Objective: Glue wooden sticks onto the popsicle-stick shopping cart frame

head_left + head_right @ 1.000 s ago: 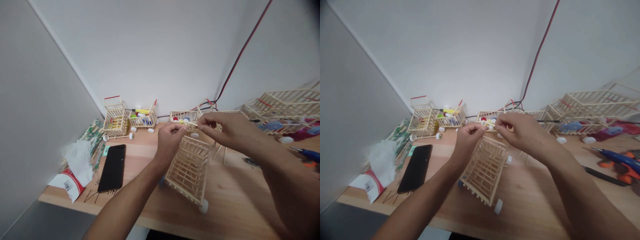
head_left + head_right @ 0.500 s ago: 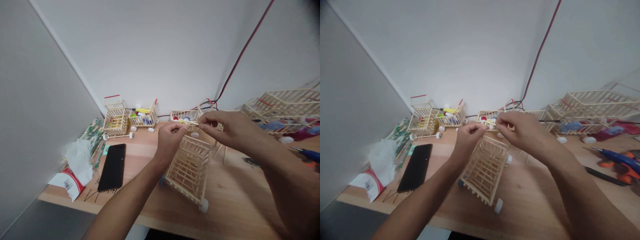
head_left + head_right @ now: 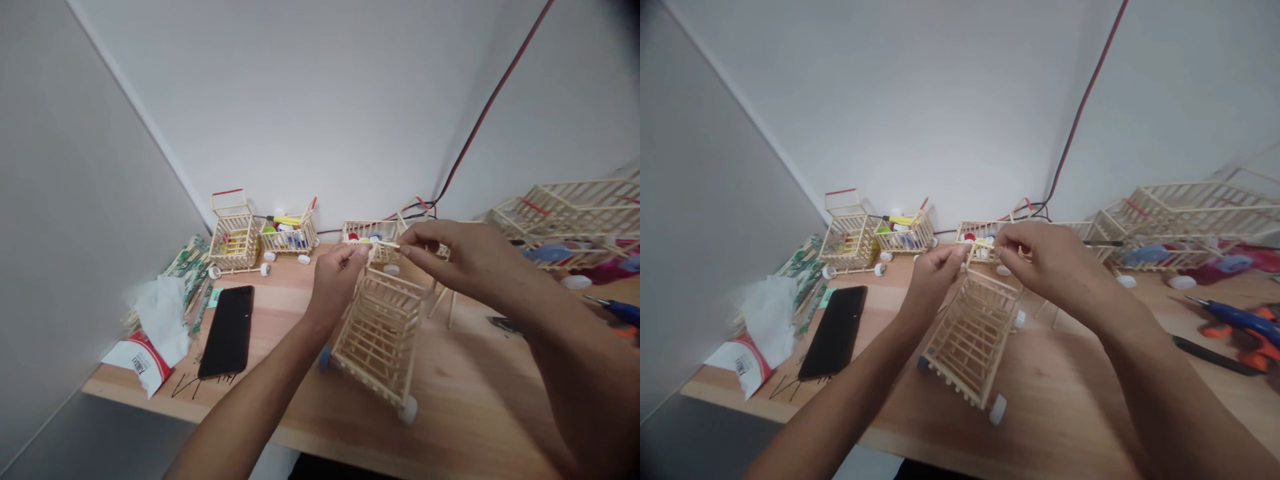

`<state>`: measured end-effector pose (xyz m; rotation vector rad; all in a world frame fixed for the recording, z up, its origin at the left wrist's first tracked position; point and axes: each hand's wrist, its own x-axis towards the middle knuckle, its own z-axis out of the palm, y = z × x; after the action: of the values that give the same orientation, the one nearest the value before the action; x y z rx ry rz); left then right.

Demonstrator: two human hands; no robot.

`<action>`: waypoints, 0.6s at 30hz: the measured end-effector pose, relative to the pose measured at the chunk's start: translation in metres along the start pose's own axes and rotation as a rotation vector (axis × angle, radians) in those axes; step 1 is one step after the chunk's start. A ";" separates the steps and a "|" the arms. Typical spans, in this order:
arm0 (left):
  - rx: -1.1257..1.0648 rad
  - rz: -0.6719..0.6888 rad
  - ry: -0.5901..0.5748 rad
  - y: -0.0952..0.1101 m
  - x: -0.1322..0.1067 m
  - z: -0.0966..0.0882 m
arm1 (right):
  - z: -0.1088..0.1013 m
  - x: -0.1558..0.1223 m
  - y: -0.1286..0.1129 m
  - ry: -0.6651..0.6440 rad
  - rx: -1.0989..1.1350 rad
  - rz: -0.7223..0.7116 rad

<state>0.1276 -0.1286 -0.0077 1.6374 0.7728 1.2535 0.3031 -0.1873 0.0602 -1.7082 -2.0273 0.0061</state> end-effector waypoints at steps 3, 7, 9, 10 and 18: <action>0.056 -0.028 0.023 0.010 -0.004 -0.018 | -0.003 0.000 -0.006 -0.039 -0.008 0.021; 0.177 -0.018 0.152 0.030 -0.028 -0.068 | -0.005 0.001 -0.009 -0.053 -0.039 0.081; 0.331 0.002 0.287 0.036 -0.051 -0.100 | -0.004 0.001 -0.006 -0.041 -0.058 0.104; 0.412 -0.010 0.374 0.036 -0.064 -0.117 | -0.003 0.001 -0.004 -0.041 -0.066 0.110; 0.955 -0.293 0.496 -0.007 -0.150 -0.185 | 0.006 0.000 0.009 -0.017 -0.078 0.072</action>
<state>-0.0925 -0.2049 -0.0585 1.8077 2.0764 1.1419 0.3090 -0.1833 0.0526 -1.8345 -2.0014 -0.0353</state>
